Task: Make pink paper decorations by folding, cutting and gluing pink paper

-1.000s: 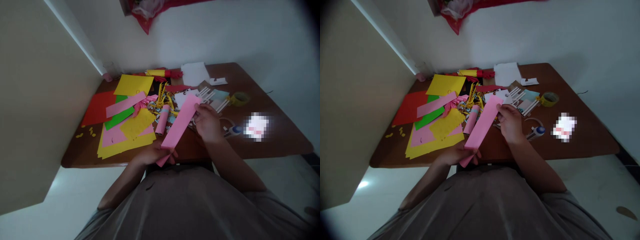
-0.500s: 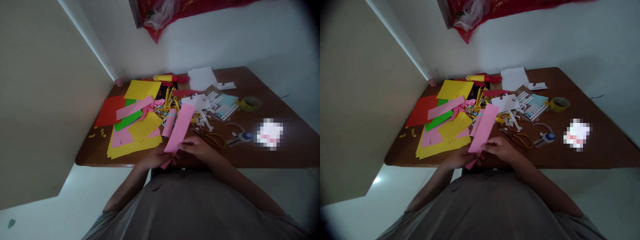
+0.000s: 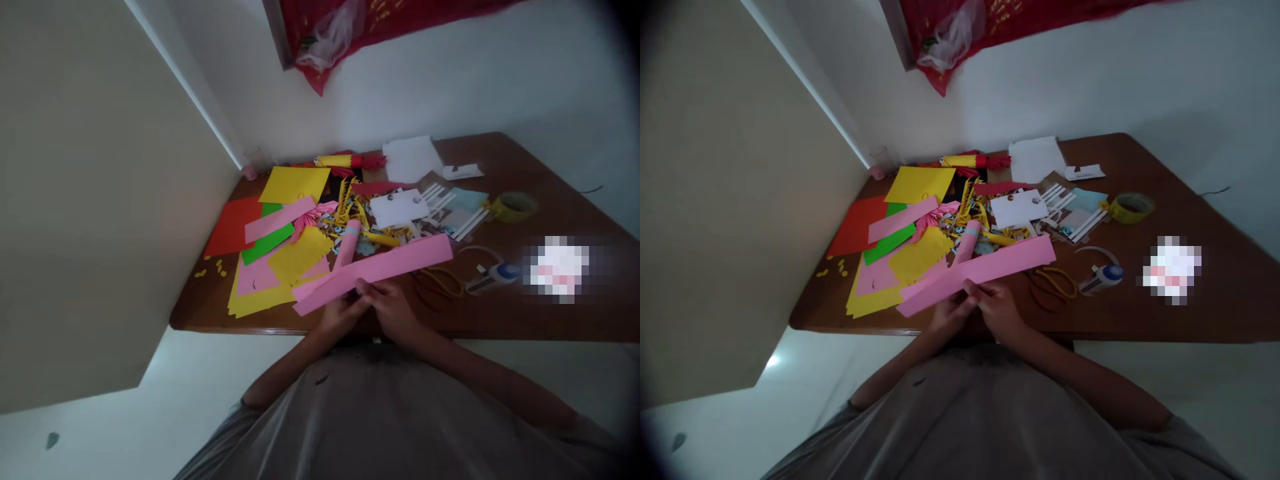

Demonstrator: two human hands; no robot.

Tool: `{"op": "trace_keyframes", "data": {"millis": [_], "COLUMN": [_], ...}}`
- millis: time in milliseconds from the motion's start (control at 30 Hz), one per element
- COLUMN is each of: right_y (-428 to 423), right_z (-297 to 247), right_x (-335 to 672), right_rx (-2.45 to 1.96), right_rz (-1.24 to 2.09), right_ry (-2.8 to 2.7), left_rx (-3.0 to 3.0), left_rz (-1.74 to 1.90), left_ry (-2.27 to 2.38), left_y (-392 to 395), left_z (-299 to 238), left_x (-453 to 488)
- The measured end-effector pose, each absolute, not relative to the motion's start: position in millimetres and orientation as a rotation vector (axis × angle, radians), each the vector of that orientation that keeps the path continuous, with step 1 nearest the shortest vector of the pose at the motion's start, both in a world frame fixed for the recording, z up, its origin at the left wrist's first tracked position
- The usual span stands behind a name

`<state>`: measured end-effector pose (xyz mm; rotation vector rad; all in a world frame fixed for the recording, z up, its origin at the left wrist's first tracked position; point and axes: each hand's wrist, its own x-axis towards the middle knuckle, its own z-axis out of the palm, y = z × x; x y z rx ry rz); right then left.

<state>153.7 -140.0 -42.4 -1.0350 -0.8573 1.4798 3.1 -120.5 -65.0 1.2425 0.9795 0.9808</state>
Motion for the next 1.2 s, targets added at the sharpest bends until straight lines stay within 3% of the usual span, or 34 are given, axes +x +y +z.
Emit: {"op": "trace_keyframes", "data": {"millis": [400, 533, 1200], "right_y": [-135.0, -122.2, -118.4], "right_z": [-52.7, -49.6, -67.6], "right_x": [162.6, 182.1, 209.7], "right_rx": [-0.890, -0.897, -0.740], "right_rz": [1.449, 1.266, 1.204], "right_ry": [-0.653, -0.489, -0.307], "left_rx": [1.167, 1.132, 0.892], "left_rz": [1.148, 1.133, 1.467], "left_ry": [1.246, 1.257, 1.252], "left_y": [-132.1, -132.4, -116.2], "left_z": [-63.2, -62.1, -67.0], "left_x": [9.1, 5.0, -11.6]}}
